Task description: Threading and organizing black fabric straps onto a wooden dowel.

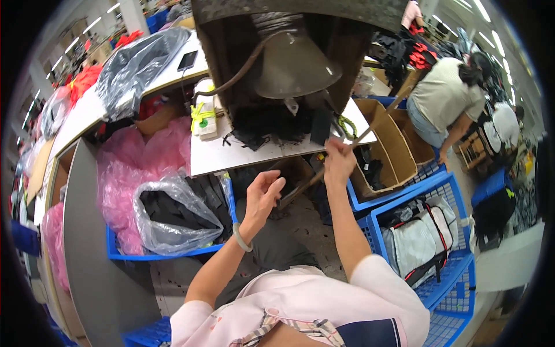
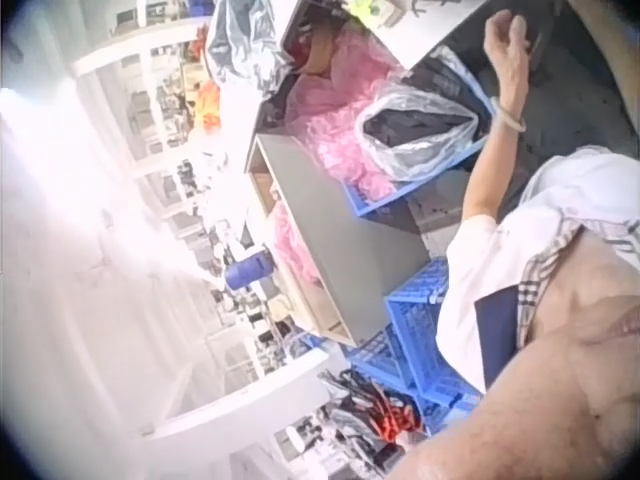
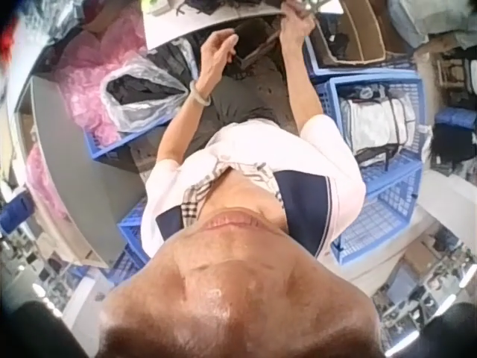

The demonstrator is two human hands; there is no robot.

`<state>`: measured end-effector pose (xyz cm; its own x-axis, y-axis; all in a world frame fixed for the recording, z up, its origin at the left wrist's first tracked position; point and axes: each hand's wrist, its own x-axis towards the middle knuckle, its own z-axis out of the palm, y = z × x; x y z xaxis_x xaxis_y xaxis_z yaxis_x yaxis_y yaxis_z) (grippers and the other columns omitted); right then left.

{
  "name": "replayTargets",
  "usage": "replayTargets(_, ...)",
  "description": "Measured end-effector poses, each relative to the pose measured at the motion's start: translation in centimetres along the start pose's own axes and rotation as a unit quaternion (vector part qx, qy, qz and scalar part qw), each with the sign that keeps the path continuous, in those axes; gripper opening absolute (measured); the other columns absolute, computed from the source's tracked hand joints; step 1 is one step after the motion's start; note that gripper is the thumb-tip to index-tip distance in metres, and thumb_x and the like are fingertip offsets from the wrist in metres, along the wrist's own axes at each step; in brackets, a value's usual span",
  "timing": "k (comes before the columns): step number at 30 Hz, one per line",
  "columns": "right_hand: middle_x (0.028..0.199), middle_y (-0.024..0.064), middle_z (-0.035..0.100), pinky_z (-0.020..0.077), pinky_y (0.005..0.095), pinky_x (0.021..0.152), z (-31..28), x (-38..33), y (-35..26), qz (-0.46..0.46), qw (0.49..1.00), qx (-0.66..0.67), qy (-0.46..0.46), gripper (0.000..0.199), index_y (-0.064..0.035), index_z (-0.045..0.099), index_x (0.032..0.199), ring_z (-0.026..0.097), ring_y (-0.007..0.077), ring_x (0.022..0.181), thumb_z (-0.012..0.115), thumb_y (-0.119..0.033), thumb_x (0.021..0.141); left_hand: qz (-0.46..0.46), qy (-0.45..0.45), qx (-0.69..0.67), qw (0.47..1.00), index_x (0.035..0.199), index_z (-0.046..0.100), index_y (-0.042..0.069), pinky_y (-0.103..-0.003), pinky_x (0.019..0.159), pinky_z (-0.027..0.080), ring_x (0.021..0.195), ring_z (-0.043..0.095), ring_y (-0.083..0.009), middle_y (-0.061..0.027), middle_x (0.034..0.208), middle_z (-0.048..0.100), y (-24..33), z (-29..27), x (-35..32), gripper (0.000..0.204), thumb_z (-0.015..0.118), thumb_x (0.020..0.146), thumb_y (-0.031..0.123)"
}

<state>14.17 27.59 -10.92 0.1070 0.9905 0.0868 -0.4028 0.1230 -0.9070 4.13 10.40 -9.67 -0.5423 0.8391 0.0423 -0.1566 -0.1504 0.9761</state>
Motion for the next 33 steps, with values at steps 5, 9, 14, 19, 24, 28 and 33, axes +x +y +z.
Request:
replayTargets(5, 0.06, -0.0031, 0.056, 0.0264, 0.0174, 0.039, -3.0, -10.1, -2.9, 0.11, 0.96, -0.083, -0.243, 0.008, -0.0033, 0.067, 0.081, 0.043, 0.0019, 0.045, 0.071, 0.0, 0.074, -0.027, 0.006, -0.045, 0.999, 0.096, 0.063, -0.001, -0.019, 0.052, 0.042, 0.061, 0.052, -0.0047, 0.0014, 0.075, 0.059, 0.7, 0.1, 1.4, 0.02, 0.063, 0.087, 0.017)
replayTargets(9, 0.064, -0.002, 0.059, 0.0401, 0.0216, 0.051, -2.2, -10.0, -2.8, 0.029, 0.946, -0.113, -0.304, 0.015, -0.0017, 0.067, 0.096, 0.048, 0.0055, 0.053, 0.066, -0.012, 0.085, -0.057, 0.048, -0.119, 0.99, 0.096, 0.063, -0.001, -0.023, 0.064, 0.049, 0.072, 0.059, -0.0078, -0.0027, 0.085, 0.065, 1.0, -1.6, 0.3, 0.017, 0.06, 0.088, 0.014)
replayTargets(14, 0.074, 0.0106, 0.058, 0.0479, 0.0355, 0.058, -2.0, -9.6, -5.1, -0.114, 0.844, -0.317, -0.417, 0.03, -0.0085, 0.06, 0.106, 0.061, 0.029, 0.065, 0.058, -0.034, 0.089, -0.13, 0.04, -0.147, 0.98, 0.107, 0.057, -0.003, -0.028, 0.077, 0.052, 0.082, 0.064, -0.0201, -0.0128, 0.095, 0.066, 2.0, -4.4, -1.0, 0.021, 0.055, 0.089, 0.009)
replayTargets(19, 0.077, 0.0081, 0.061, 0.0479, 0.0408, 0.057, -2.9, -11.0, -3.0, -0.201, 0.798, -0.408, -0.395, 0.019, -0.0125, 0.062, 0.097, 0.062, 0.0313, 0.069, 0.058, -0.028, 0.087, -0.137, 0.01, -0.241, 0.961, 0.102, 0.054, -0.003, -0.036, 0.088, 0.048, 0.089, 0.063, -0.0247, -0.0176, 0.097, 0.065, 2.1, -2.5, -2.1, 0.017, 0.051, 0.092, 0.009)
replayTargets(24, 0.079, 0.0131, 0.062, 0.0478, 0.039, 0.071, -0.2, -5.5, -3.4, -0.289, 0.798, -0.382, -0.367, 0.015, -0.0017, 0.064, 0.079, 0.06, 0.0322, 0.081, 0.063, -0.016, 0.081, -0.165, 0.107, -0.271, 0.942, 0.098, 0.052, -0.001, -0.038, 0.08, 0.052, 0.082, 0.063, -0.0263, -0.0159, 0.088, 0.063, -1.2, -4.4, -1.7, 0.012, 0.051, 0.092, 0.01)
replayTargets(28, 0.12, 0.0265, 0.051, 0.0449, 0.0438, 0.087, 1.0, 5.9, 2.1, -0.412, 0.755, -0.478, -0.177, 0.064, -0.0065, 0.05, 0.126, 0.051, 0.0454, 0.105, 0.068, -0.043, 0.077, -0.184, 0.134, -0.278, 0.933, 0.094, 0.051, 0.0, -0.041, 0.074, 0.054, 0.077, 0.063, -0.0271, -0.0157, 0.084, 0.062, -1.6, -4.3, -2.1, 0.01, 0.051, 0.093, 0.011)
replayTargets(33, 0.11, 0.026, 0.057, 0.0479, 0.046, 0.083, 2.8, 10.6, 5.6, -0.372, 0.699, -0.541, -0.283, 0.067, -0.0163, 0.051, 0.127, 0.057, 0.0415, 0.099, 0.068, -0.05, 0.071, -0.197, 0.166, -0.274, 0.927, 0.094, 0.05, 0.001, -0.041, 0.074, 0.053, 0.076, 0.063, -0.0277, -0.0159, 0.084, 0.061, -2.0, -5.1, -3.1, 0.009, 0.052, 0.092, 0.01)
